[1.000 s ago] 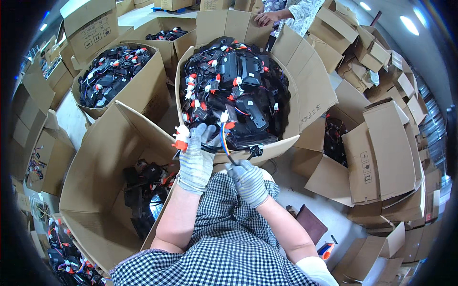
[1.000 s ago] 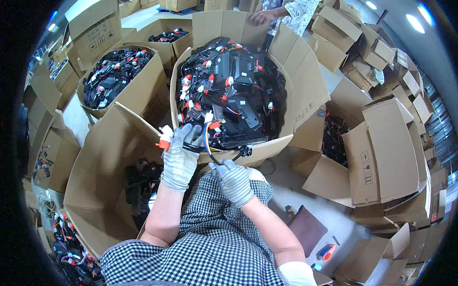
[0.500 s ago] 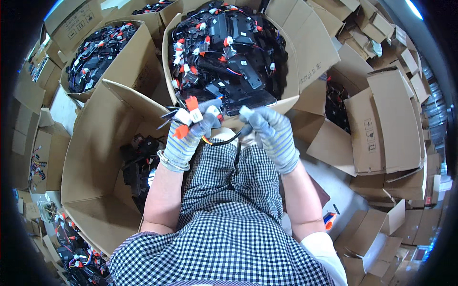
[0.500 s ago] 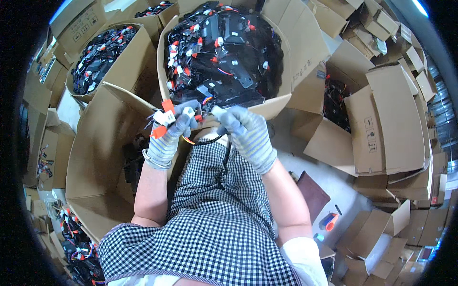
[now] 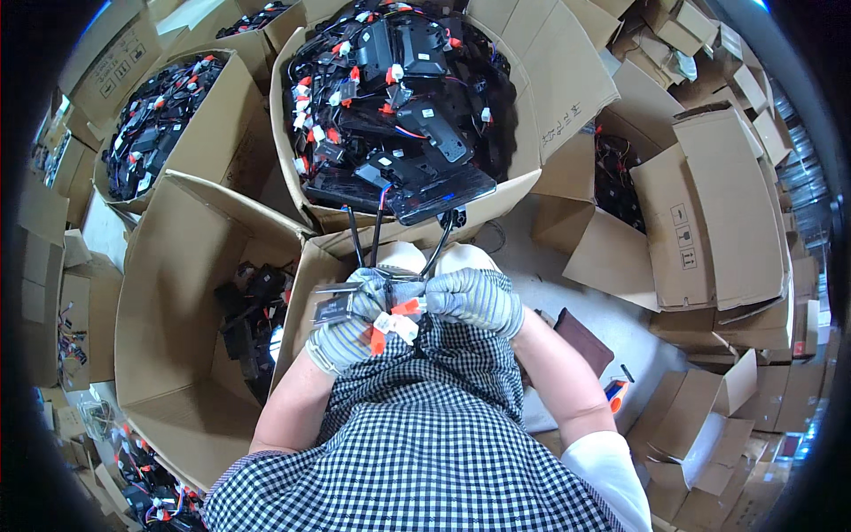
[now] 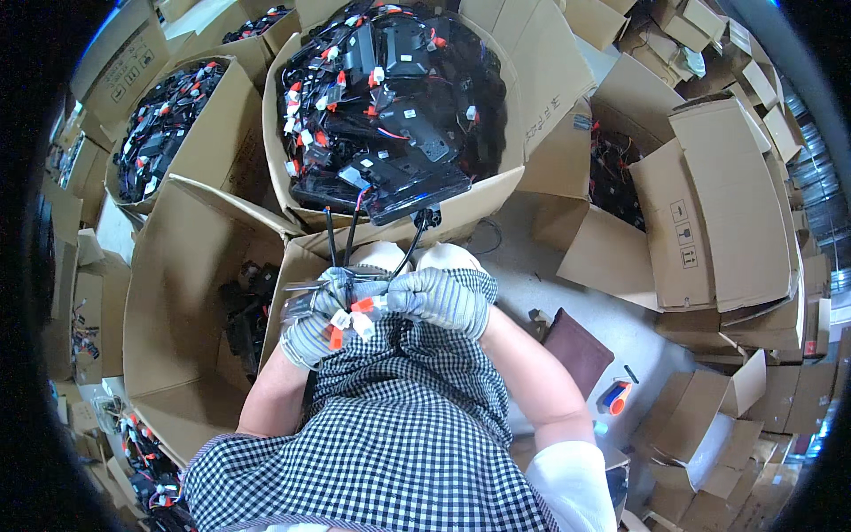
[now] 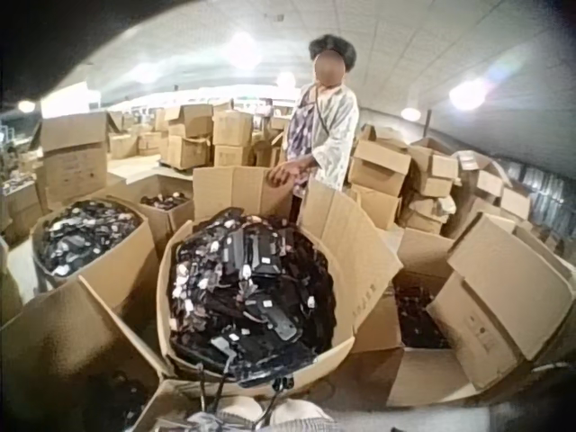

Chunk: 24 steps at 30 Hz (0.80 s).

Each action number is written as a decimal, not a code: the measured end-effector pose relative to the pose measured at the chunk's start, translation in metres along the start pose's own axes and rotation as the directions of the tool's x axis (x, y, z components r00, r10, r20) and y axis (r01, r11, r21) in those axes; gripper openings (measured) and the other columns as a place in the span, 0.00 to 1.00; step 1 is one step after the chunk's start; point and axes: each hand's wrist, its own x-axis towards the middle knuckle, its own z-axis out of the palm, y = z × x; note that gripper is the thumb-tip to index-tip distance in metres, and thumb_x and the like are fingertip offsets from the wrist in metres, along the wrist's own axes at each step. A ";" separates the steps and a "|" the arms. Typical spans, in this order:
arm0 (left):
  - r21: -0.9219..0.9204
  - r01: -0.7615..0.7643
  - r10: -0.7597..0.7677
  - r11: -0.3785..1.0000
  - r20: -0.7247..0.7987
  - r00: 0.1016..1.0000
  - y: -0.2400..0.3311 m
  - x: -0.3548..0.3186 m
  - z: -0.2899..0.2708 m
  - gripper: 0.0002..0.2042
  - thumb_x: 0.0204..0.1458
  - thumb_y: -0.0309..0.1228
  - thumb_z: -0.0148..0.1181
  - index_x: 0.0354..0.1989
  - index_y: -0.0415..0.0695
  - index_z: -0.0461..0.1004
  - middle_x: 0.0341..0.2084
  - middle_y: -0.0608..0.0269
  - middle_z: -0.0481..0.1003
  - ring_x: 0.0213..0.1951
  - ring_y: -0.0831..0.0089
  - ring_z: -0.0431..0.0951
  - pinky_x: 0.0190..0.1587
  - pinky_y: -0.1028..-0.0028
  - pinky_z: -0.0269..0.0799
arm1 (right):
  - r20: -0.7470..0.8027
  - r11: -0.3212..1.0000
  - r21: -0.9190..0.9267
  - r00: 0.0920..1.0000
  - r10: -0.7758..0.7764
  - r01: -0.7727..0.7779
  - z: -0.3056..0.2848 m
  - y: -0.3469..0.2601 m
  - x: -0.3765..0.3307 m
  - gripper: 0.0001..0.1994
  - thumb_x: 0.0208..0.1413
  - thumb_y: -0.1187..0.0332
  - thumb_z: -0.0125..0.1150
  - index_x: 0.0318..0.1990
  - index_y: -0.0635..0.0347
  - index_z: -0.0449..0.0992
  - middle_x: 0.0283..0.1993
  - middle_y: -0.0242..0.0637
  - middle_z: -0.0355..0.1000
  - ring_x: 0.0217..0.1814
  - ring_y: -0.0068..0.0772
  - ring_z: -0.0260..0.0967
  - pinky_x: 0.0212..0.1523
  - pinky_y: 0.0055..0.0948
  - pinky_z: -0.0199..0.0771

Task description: The person tests electronic display units by taking them from a cardboard box, connecting their wire harness plugs together to power on the digital screens, and placing the units into an adjacent cardboard box.

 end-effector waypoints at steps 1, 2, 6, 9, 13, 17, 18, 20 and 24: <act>-0.003 0.002 -0.002 1.000 0.006 1.000 -0.006 0.001 0.000 0.09 0.57 0.32 0.42 0.40 0.42 0.64 0.26 0.69 0.63 0.29 0.79 0.64 0.38 0.80 0.64 | -0.007 0.985 0.172 1.000 -0.029 0.030 0.003 0.005 0.001 0.15 0.55 0.59 0.60 0.44 0.57 0.79 0.29 0.25 0.72 0.28 0.14 0.64 0.30 0.16 0.65; -0.538 0.158 -0.207 0.828 -0.030 0.978 -0.012 0.002 0.001 0.09 0.57 0.31 0.40 0.42 0.41 0.64 0.26 0.69 0.63 0.29 0.79 0.63 0.37 0.81 0.63 | -0.015 0.939 0.338 0.998 -0.061 0.062 0.006 0.008 0.002 0.14 0.55 0.60 0.59 0.44 0.57 0.78 0.29 0.24 0.71 0.27 0.14 0.61 0.29 0.15 0.63; -0.508 0.058 -0.064 0.859 0.006 0.998 -0.012 -0.002 0.002 0.27 0.54 0.44 0.57 0.52 0.31 0.67 0.42 0.57 0.75 0.40 0.77 0.75 0.42 0.82 0.72 | 0.010 0.903 0.428 0.999 -0.052 0.043 0.010 0.022 0.007 0.11 0.56 0.62 0.59 0.40 0.58 0.78 0.27 0.19 0.67 0.26 0.11 0.58 0.27 0.14 0.58; -0.469 0.059 -0.113 0.881 -0.088 0.990 0.001 -0.002 0.010 0.27 0.55 0.46 0.55 0.53 0.32 0.67 0.44 0.56 0.74 0.41 0.75 0.75 0.45 0.80 0.71 | 0.020 0.864 0.502 0.999 -0.041 0.026 0.011 0.027 0.007 0.12 0.56 0.61 0.60 0.41 0.58 0.78 0.26 0.19 0.67 0.25 0.11 0.58 0.25 0.14 0.58; -0.429 0.099 -0.147 0.898 -0.080 0.986 0.004 -0.003 0.010 0.27 0.57 0.49 0.51 0.52 0.34 0.68 0.45 0.57 0.74 0.42 0.74 0.74 0.47 0.79 0.69 | 0.018 0.910 0.402 0.993 -0.117 0.100 0.011 0.030 0.008 0.14 0.57 0.59 0.57 0.42 0.60 0.78 0.25 0.22 0.67 0.23 0.13 0.57 0.24 0.15 0.58; -0.200 0.090 -0.106 0.976 -0.069 0.992 0.001 -0.006 0.005 0.24 0.57 0.45 0.51 0.52 0.36 0.69 0.46 0.58 0.73 0.44 0.73 0.73 0.48 0.76 0.68 | 0.089 0.906 0.424 0.996 -0.027 -0.013 0.007 0.006 0.004 0.17 0.59 0.56 0.54 0.40 0.61 0.77 0.25 0.27 0.69 0.23 0.15 0.59 0.26 0.17 0.62; -0.133 0.062 -0.068 0.989 -0.043 0.997 0.007 -0.006 0.005 0.23 0.56 0.43 0.52 0.52 0.37 0.69 0.47 0.58 0.72 0.45 0.72 0.73 0.49 0.74 0.67 | 0.084 0.907 0.420 0.996 -0.023 -0.015 0.007 0.007 0.005 0.17 0.59 0.56 0.54 0.40 0.61 0.77 0.25 0.27 0.69 0.23 0.15 0.59 0.26 0.17 0.62; 0.165 -0.117 0.121 0.979 -0.013 0.993 0.019 0.005 0.000 0.20 0.54 0.37 0.56 0.53 0.41 0.69 0.49 0.56 0.70 0.49 0.65 0.71 0.53 0.69 0.65 | 0.056 0.867 0.488 0.987 -0.148 0.102 0.008 0.010 0.009 0.15 0.59 0.57 0.53 0.35 0.61 0.77 0.26 0.28 0.69 0.23 0.15 0.60 0.26 0.18 0.63; -0.222 0.285 -0.322 0.933 -0.155 0.934 0.029 0.015 0.000 0.25 0.47 0.27 0.61 0.57 0.41 0.66 0.49 0.54 0.69 0.49 0.64 0.71 0.51 0.69 0.68 | 0.065 0.964 -0.177 0.979 -0.192 0.200 -0.028 -0.033 0.021 0.15 0.58 0.57 0.56 0.30 0.60 0.76 0.27 0.29 0.69 0.23 0.17 0.63 0.24 0.20 0.65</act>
